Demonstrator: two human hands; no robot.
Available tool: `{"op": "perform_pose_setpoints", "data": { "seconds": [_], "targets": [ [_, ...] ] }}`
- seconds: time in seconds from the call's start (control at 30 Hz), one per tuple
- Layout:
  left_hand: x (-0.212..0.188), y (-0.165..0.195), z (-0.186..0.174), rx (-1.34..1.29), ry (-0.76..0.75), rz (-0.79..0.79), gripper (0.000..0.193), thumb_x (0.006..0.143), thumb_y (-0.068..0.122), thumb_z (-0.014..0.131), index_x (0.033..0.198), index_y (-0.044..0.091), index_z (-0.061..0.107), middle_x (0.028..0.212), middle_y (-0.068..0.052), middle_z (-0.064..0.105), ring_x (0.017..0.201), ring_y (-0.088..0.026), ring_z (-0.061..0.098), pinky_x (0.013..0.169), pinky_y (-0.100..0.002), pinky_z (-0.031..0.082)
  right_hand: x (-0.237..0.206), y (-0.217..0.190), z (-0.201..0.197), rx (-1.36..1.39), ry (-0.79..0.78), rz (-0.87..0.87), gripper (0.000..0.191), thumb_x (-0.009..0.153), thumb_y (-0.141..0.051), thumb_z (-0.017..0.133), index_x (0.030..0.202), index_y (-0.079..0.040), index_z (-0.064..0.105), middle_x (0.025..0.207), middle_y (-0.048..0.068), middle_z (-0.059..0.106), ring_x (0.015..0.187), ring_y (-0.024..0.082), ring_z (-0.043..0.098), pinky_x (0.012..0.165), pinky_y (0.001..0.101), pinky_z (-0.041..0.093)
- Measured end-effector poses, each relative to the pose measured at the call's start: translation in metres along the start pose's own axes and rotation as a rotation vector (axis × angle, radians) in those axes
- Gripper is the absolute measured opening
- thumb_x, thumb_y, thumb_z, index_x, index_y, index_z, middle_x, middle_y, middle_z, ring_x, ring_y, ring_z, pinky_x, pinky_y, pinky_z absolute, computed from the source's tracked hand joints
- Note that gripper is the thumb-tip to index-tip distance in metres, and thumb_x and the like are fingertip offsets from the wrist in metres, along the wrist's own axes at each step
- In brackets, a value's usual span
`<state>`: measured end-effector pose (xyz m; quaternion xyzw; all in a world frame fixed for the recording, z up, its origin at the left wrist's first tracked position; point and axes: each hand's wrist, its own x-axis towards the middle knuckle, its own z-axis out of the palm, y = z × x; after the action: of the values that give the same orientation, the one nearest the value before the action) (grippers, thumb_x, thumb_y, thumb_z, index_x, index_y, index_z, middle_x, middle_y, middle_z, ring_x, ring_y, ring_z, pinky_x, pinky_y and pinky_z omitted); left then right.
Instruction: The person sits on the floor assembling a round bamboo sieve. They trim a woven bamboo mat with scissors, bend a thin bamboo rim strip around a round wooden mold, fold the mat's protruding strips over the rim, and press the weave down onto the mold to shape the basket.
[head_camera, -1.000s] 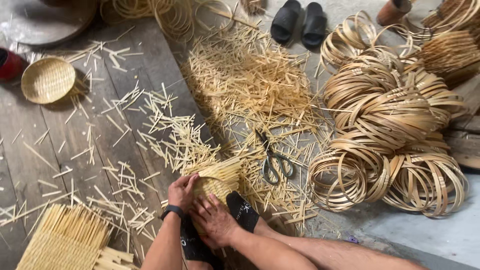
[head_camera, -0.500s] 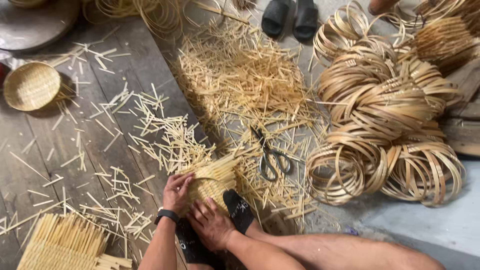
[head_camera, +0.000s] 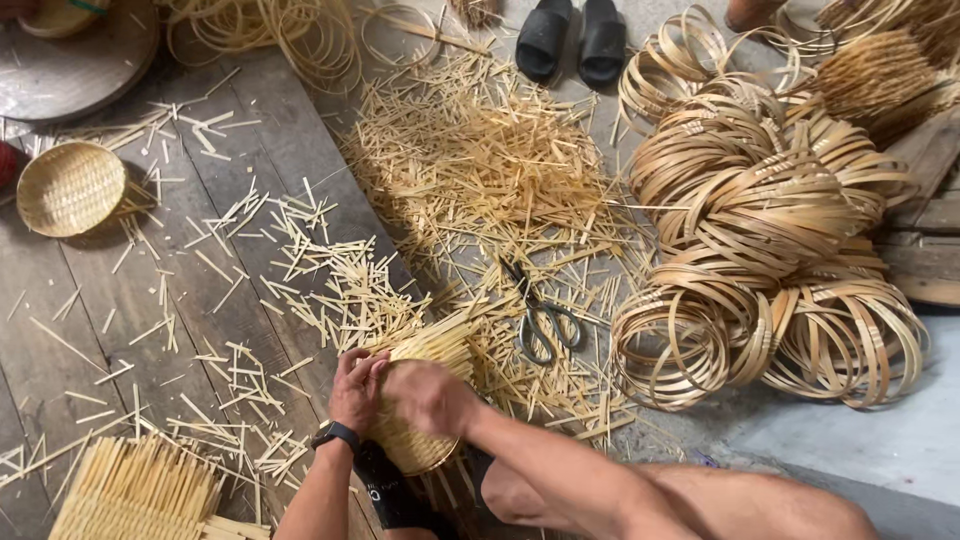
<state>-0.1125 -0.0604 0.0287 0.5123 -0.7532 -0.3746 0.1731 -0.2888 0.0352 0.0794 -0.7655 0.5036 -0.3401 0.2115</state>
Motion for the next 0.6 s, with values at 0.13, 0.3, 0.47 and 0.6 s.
{"op": "perform_pose_setpoints", "data": {
  "seconds": [0.13,0.3,0.47,0.6],
  "targets": [
    [0.002,-0.011,0.005,0.077,0.074,0.231,0.025,0.101,0.030,0.058,0.109,0.016,0.078,0.118,-0.010,0.067,0.107,-0.035,0.065,0.087,-0.042,0.054,0.031,0.050,0.012,-0.182,0.132,0.038,0.016,0.099,-0.019,0.062,0.109,-0.009,0.068,0.099,0.008,0.072,0.093,0.022,0.069,0.092,0.0408,0.057],
    [0.012,-0.018,0.007,-0.083,-0.099,-0.019,0.028,0.099,0.032,0.060,0.105,0.009,0.074,0.086,-0.017,0.071,0.076,-0.033,0.070,0.068,-0.041,0.055,0.028,0.069,0.025,0.119,-0.155,0.413,0.021,0.106,-0.021,0.055,0.100,-0.004,0.064,0.084,0.010,0.070,0.066,0.022,0.067,0.060,0.0376,0.058],
    [0.015,-0.029,0.014,-0.189,-0.114,-0.131,0.031,0.099,0.031,0.062,0.097,0.001,0.071,0.068,-0.019,0.062,0.057,-0.024,0.054,0.058,-0.036,0.049,0.029,0.080,0.031,0.245,-0.105,0.449,0.026,0.106,-0.019,0.053,0.087,-0.005,0.063,0.075,0.008,0.068,0.058,0.023,0.065,0.054,0.0372,0.056],
    [0.020,-0.028,0.013,-0.216,-0.144,-0.215,0.036,0.099,0.033,0.065,0.091,-0.002,0.071,0.063,-0.012,0.056,0.059,-0.013,0.046,0.056,-0.032,0.044,0.034,0.070,0.024,0.186,-0.041,0.446,0.024,0.102,-0.021,0.063,0.086,-0.003,0.065,0.076,0.013,0.068,0.069,0.027,0.068,0.064,0.0424,0.056]
  ]
}}
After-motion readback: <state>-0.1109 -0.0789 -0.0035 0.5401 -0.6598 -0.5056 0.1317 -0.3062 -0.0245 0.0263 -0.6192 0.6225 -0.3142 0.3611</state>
